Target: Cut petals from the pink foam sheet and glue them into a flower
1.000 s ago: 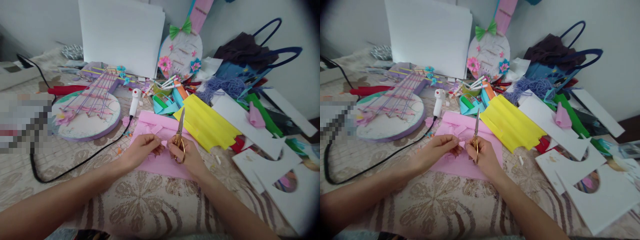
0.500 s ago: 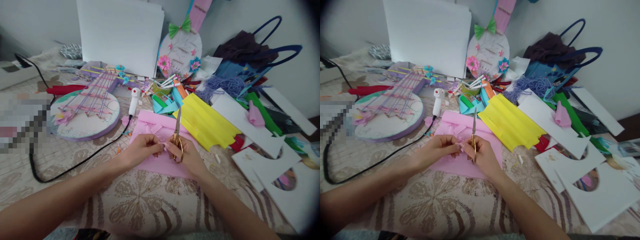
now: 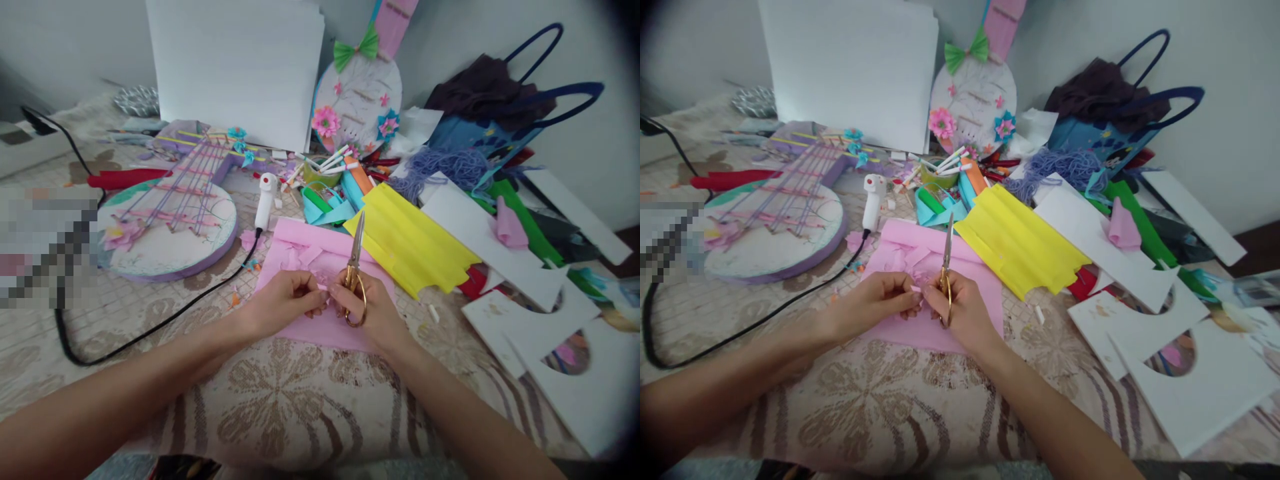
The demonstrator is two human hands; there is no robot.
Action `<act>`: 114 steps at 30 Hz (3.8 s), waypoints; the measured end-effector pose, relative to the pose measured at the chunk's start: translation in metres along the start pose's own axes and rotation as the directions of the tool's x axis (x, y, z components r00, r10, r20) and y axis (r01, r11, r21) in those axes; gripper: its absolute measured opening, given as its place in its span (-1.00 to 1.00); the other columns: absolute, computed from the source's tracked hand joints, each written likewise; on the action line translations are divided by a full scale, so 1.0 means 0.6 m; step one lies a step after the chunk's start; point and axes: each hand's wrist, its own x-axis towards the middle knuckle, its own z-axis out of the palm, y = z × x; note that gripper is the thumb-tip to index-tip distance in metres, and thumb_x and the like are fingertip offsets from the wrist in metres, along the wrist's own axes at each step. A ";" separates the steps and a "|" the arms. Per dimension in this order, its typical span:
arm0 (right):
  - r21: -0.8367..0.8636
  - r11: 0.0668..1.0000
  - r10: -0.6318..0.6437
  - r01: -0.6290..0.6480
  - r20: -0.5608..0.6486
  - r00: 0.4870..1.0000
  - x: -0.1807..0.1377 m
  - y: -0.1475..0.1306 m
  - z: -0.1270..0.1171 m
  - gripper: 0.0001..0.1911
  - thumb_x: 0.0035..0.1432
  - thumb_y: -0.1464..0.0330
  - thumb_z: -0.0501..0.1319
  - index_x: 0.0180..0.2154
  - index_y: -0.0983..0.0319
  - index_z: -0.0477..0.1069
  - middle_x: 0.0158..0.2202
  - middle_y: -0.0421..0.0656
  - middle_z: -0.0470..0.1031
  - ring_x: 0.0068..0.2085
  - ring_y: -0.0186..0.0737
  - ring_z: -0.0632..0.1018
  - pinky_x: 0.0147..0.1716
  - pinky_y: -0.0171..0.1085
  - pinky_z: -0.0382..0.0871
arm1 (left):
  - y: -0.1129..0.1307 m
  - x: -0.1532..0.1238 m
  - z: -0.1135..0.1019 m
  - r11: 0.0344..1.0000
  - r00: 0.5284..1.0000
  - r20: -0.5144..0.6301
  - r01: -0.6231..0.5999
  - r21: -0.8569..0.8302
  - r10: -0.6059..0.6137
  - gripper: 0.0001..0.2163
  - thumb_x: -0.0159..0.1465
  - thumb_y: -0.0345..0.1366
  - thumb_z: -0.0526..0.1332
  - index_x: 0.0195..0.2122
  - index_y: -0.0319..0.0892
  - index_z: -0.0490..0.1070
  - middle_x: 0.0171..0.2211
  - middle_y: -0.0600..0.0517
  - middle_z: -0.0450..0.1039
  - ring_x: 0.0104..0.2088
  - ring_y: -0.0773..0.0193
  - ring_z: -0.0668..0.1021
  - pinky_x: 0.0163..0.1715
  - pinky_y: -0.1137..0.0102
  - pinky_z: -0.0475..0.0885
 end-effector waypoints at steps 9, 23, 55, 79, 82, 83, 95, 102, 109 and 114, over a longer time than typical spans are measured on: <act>0.008 1.000 0.013 -0.013 -0.017 1.000 -0.001 0.005 0.003 -0.80 0.07 0.28 0.17 -0.50 0.23 0.25 -0.67 -0.32 0.24 -0.63 -0.42 0.25 -0.67 -0.42 0.09 | 0.002 -0.001 0.006 0.995 0.996 0.017 0.086 -0.045 -0.086 -0.88 0.11 -0.31 0.22 -0.48 -0.26 0.37 -0.52 0.06 0.41 -0.48 0.40 0.42 -0.43 0.46 0.31; 0.079 0.997 -0.013 0.012 0.022 1.000 0.000 0.003 0.002 -0.77 0.12 0.28 0.15 -0.51 0.24 0.24 -0.66 -0.32 0.25 -0.64 -0.44 0.24 -0.66 -0.42 0.07 | 0.007 0.003 -0.008 0.987 0.997 -0.070 0.027 -0.161 -0.039 -0.84 0.16 -0.25 0.16 -0.45 -0.26 0.31 -0.53 0.08 0.37 -0.49 0.40 0.42 -0.42 0.45 0.32; 0.150 0.988 0.034 -0.044 0.070 0.997 0.002 0.008 -0.005 -0.90 0.08 0.38 0.14 -0.45 0.27 0.31 -0.70 -0.34 0.26 -0.69 -0.48 0.20 -0.71 -0.45 0.01 | 0.010 0.006 -0.010 0.999 0.996 -0.077 -0.044 -0.026 0.042 -0.85 0.20 -0.29 0.11 -0.46 -0.25 0.28 -0.54 0.09 0.35 -0.50 0.41 0.41 -0.43 0.46 0.33; 0.102 0.995 0.008 -0.013 0.046 0.999 0.001 0.006 -0.003 -0.89 0.06 0.35 0.14 -0.45 0.26 0.30 -0.70 -0.33 0.24 -0.67 -0.45 0.23 -0.69 -0.42 0.04 | 0.012 0.002 -0.010 0.998 0.996 -0.070 -0.064 0.001 0.064 -0.84 0.19 -0.25 0.12 -0.44 -0.25 0.29 -0.53 0.09 0.33 -0.50 0.40 0.40 -0.44 0.46 0.33; 0.121 0.993 -0.011 0.004 0.060 0.998 0.001 0.006 -0.003 -0.88 0.06 0.35 0.14 -0.46 0.26 0.31 -0.69 -0.33 0.24 -0.68 -0.46 0.21 -0.69 -0.42 0.03 | 0.013 0.003 -0.013 0.996 0.992 -0.092 -0.083 0.014 0.084 -0.84 0.19 -0.25 0.12 -0.44 -0.25 0.30 -0.52 0.09 0.32 -0.50 0.41 0.39 -0.44 0.47 0.32; 0.132 0.991 -0.008 -0.001 0.067 0.998 0.001 0.007 -0.003 -0.88 0.06 0.35 0.15 -0.46 0.26 0.31 -0.69 -0.33 0.24 -0.68 -0.47 0.21 -0.70 -0.42 0.02 | 0.013 0.003 -0.014 0.996 0.991 -0.103 -0.088 0.022 0.090 -0.84 0.19 -0.25 0.12 -0.44 -0.25 0.30 -0.51 0.09 0.32 -0.49 0.41 0.39 -0.44 0.47 0.32; 0.132 0.990 0.042 -0.052 0.078 0.996 0.002 0.009 0.000 -0.91 0.00 0.36 0.18 -0.45 0.24 0.30 -0.67 -0.33 0.26 -0.66 -0.46 0.20 -0.70 -0.43 0.02 | 0.010 0.005 -0.018 0.993 0.987 -0.127 -0.090 0.078 0.100 -0.84 0.20 -0.26 0.12 -0.43 -0.26 0.32 -0.50 0.08 0.31 -0.48 0.40 0.36 -0.44 0.46 0.27; 0.106 0.993 0.044 -0.050 0.063 0.997 0.001 0.006 0.000 -0.91 0.01 0.35 0.17 -0.44 0.24 0.29 -0.67 -0.33 0.24 -0.66 -0.46 0.20 -0.70 -0.43 0.02 | 0.005 0.009 -0.017 0.991 0.986 -0.122 -0.105 0.079 0.114 -0.83 0.19 -0.24 0.12 -0.43 -0.24 0.33 -0.51 0.08 0.32 -0.48 0.39 0.36 -0.45 0.47 0.28; 0.082 0.996 0.032 -0.036 0.051 0.998 0.002 0.005 0.000 -0.92 0.00 0.37 0.15 -0.48 0.24 0.28 -0.66 -0.33 0.24 -0.64 -0.46 0.21 -0.68 -0.43 0.04 | 0.007 0.007 -0.016 0.993 0.987 -0.113 -0.107 0.059 0.113 -0.84 0.19 -0.24 0.12 -0.43 -0.24 0.32 -0.50 0.09 0.32 -0.48 0.41 0.37 -0.45 0.47 0.30; 0.049 0.999 0.014 -0.015 0.031 0.999 0.002 0.008 -0.001 -0.97 0.01 0.41 0.12 -0.46 0.23 0.26 -0.66 -0.34 0.24 -0.65 -0.44 0.21 -0.67 -0.42 0.05 | 0.011 0.003 -0.013 0.995 0.990 -0.102 -0.100 0.017 0.102 -0.80 0.23 -0.20 0.08 -0.39 -0.24 0.31 -0.49 0.08 0.32 -0.47 0.40 0.39 -0.43 0.46 0.33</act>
